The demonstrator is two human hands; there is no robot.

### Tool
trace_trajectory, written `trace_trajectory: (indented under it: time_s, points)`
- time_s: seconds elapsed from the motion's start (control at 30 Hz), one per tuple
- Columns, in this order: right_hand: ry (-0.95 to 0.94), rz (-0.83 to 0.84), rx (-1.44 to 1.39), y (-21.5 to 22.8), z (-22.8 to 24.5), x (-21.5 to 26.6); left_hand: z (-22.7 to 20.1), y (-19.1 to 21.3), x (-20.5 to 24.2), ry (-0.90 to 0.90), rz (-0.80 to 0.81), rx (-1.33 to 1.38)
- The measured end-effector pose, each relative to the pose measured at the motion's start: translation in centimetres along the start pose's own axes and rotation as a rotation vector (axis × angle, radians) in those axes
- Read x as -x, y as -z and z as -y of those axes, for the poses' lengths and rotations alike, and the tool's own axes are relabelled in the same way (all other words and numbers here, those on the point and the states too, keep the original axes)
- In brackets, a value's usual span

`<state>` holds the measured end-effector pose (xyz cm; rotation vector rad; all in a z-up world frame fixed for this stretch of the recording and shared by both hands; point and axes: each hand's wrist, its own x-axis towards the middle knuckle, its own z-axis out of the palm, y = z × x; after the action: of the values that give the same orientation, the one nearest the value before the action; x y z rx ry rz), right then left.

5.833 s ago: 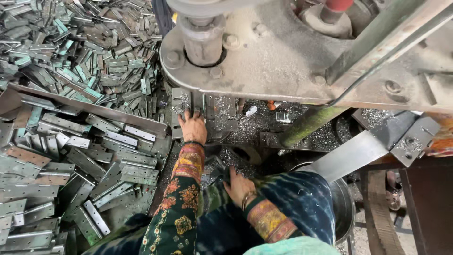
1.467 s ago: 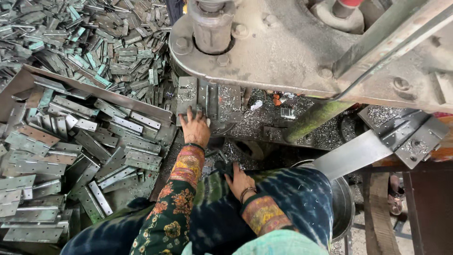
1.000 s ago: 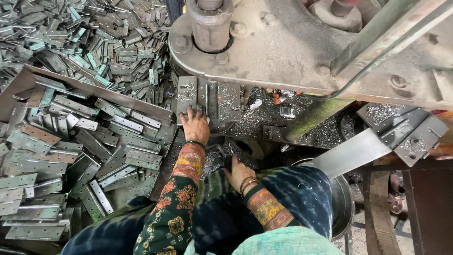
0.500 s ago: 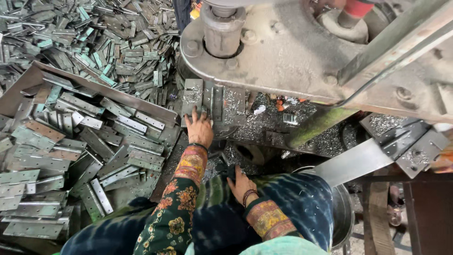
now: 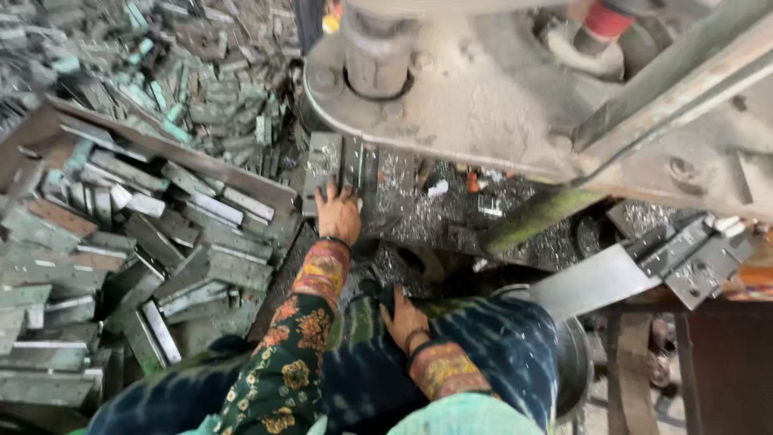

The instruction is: The person repeatedly picks up rectangular metal pieces from a bin and places them into a press machine. They operate the press with a foot pedal, then remove the processed pieces and return them to the bin. The cycle continues throughout the clip.

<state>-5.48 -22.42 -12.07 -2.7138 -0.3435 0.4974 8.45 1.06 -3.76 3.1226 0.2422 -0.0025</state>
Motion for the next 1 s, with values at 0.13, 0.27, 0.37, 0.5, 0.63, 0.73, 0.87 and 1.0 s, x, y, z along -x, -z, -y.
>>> trace_trajectory:
  time_s: [0.13, 0.27, 0.37, 0.5, 0.63, 0.73, 0.87, 1.0]
  points:
    - [-0.011, 0.029, -0.003, 2.1, 0.7, 0.1, -0.2, 0.9, 1.4, -0.018, 0.026, 0.01]
    - [0.002, 0.101, 0.048, 6.4, 2.7, 0.2, 0.4, 1.3, 1.0, 0.005, 0.075, 0.015]
    - [-0.02, 0.146, 0.13, 7.7, 3.4, 0.4, 0.4, 1.4, -1.1, 0.028, 0.074, 0.005]
    - [-0.043, 0.137, 0.064, 4.7, 2.4, 0.7, 0.7, 0.7, -2.8, 0.039, 0.074, 0.066]
    - [0.016, 0.02, 0.05, 0.2, -0.9, -0.9, 0.9, 0.5, -3.7, 0.035, -0.084, 0.089]
    - [-0.012, 0.054, 0.033, -2.9, -2.1, -0.5, 1.5, 1.0, -2.5, 0.015, -0.034, 0.072]
    - [0.012, 0.006, 0.005, -1.9, -2.2, -1.4, 2.7, 0.2, 1.8, 0.059, -0.32, 0.27]
    - [-0.031, 0.087, -0.003, 1.4, -0.7, -0.5, 8.2, -4.3, 9.1, 0.209, -0.48, 0.236]
